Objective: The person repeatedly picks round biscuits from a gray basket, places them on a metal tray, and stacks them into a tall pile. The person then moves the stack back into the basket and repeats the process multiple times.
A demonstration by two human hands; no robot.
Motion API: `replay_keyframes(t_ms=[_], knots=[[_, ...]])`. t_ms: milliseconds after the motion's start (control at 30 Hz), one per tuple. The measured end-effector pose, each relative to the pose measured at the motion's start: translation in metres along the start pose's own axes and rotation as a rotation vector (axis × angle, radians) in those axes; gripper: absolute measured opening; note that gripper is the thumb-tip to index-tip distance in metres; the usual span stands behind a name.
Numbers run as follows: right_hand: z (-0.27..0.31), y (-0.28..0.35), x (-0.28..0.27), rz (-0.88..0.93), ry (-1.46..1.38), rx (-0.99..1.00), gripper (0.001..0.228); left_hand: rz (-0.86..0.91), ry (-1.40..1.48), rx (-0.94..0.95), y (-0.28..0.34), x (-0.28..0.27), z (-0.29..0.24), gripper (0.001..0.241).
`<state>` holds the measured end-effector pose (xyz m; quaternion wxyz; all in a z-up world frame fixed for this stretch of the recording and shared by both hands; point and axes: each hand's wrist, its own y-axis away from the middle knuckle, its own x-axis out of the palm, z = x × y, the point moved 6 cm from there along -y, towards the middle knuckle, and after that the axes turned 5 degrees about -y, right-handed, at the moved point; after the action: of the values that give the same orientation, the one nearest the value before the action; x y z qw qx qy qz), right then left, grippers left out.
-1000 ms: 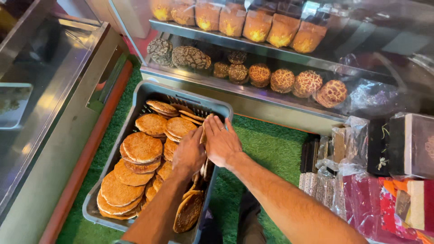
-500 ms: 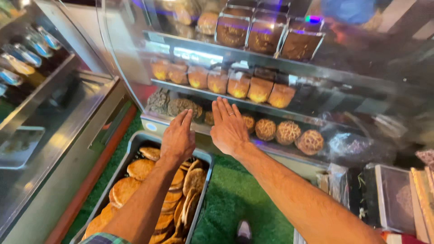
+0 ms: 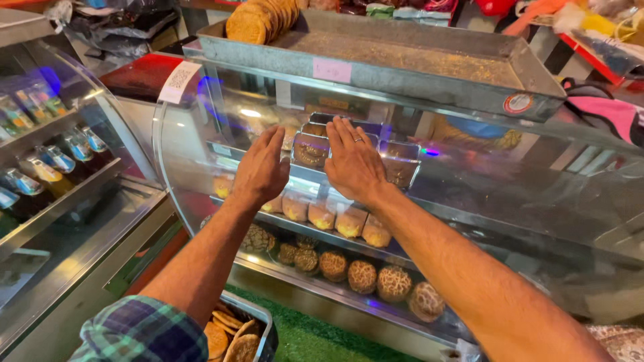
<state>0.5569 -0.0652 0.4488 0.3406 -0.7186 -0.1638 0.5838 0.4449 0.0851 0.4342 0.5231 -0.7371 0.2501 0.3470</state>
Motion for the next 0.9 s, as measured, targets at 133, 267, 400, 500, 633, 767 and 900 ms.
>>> replay_keyframes(t_ms=[133, 267, 400, 500, 633, 767, 900], knots=[[-0.040, -0.034, -0.012, -0.062, 0.045, -0.016, 0.073, -0.055, -0.025, 0.025, -0.047, -0.017, -0.015, 0.067], [-0.066, -0.065, -0.025, -0.086, -0.008, -0.006, 0.071, -0.067, -0.022, 0.060, -0.086, -0.021, -0.018, 0.063], [-0.089, -0.093, -0.023, -0.072, -0.026, 0.019, 0.072, -0.074, -0.034, 0.077, -0.125, -0.008, -0.007, 0.064], [-0.107, -0.115, -0.014, -0.077, -0.048, 0.028, 0.072, -0.096, -0.081, 0.051, -0.155, 0.003, 0.006, 0.064], [-0.134, -0.154, 0.004, -0.066, -0.044, 0.017, 0.073, -0.139, -0.116, 0.076, -0.205, 0.013, 0.027, 0.063], [-0.161, -0.207, 0.028, -0.059, -0.055, 0.037, 0.073, -0.161, -0.079, 0.071, -0.263, 0.015, 0.058, 0.063], [-0.181, -0.264, 0.057, -0.054, -0.067, 0.055, 0.071, -0.164, -0.075, 0.045, -0.318, 0.020, 0.099, 0.062]])
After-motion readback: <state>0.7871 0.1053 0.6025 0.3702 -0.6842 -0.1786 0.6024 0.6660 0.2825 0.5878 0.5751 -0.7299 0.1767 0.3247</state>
